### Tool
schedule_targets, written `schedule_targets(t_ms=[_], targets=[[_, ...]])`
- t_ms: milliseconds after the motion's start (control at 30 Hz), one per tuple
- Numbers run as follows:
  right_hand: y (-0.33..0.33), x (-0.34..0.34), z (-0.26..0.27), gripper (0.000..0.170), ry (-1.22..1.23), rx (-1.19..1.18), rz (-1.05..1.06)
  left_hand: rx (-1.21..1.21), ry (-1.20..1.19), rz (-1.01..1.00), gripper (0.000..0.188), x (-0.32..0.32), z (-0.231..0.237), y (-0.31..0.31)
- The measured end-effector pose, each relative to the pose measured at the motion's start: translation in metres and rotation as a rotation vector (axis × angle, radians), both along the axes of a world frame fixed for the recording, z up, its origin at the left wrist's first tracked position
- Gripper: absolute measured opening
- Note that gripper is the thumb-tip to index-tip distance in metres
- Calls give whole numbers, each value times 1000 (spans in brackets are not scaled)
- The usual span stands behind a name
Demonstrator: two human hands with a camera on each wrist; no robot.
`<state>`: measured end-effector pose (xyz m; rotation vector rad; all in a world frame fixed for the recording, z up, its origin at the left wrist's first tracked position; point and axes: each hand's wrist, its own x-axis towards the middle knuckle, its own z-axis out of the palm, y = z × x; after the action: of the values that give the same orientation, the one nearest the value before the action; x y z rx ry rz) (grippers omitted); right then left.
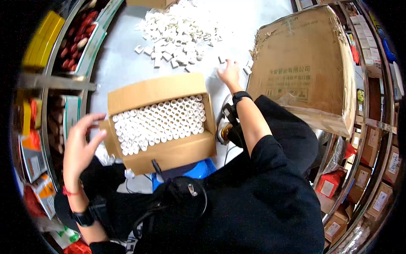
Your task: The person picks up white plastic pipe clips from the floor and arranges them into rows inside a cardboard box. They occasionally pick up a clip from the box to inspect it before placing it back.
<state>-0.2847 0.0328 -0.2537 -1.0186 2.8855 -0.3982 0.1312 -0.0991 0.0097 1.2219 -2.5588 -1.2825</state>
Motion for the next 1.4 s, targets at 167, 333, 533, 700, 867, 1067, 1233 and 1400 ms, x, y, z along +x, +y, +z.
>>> schedule_targets(t_ms=[167,333,533,700,867,1067,1233,1400], targets=[[15,-58,-11,78,-223,103,-120,63,-117,18,29,-24,-8,-7],[-3,-74,-54,84,-185,-145,-63,147,-190,48,30,-45,-23,-16],[-33,-25,-61,62,-165,-240,155,184,-214,47,30,-56,-34,-20],[-40,18,-58,57,-233,-344,509,184,-222,34,29,-60,-31,-21],[-54,32,-67,51,-147,-276,508,213,-258,-54,29,-62,-27,-19],[-49,28,-70,34,-58,-277,563,187,-263,-65,29,-55,-29,-19],[-22,21,-74,32,75,-179,585,169,-210,-40,29,-52,-29,-17],[-19,13,-65,35,203,-60,675,172,-221,-67,29,-52,-27,-19]])
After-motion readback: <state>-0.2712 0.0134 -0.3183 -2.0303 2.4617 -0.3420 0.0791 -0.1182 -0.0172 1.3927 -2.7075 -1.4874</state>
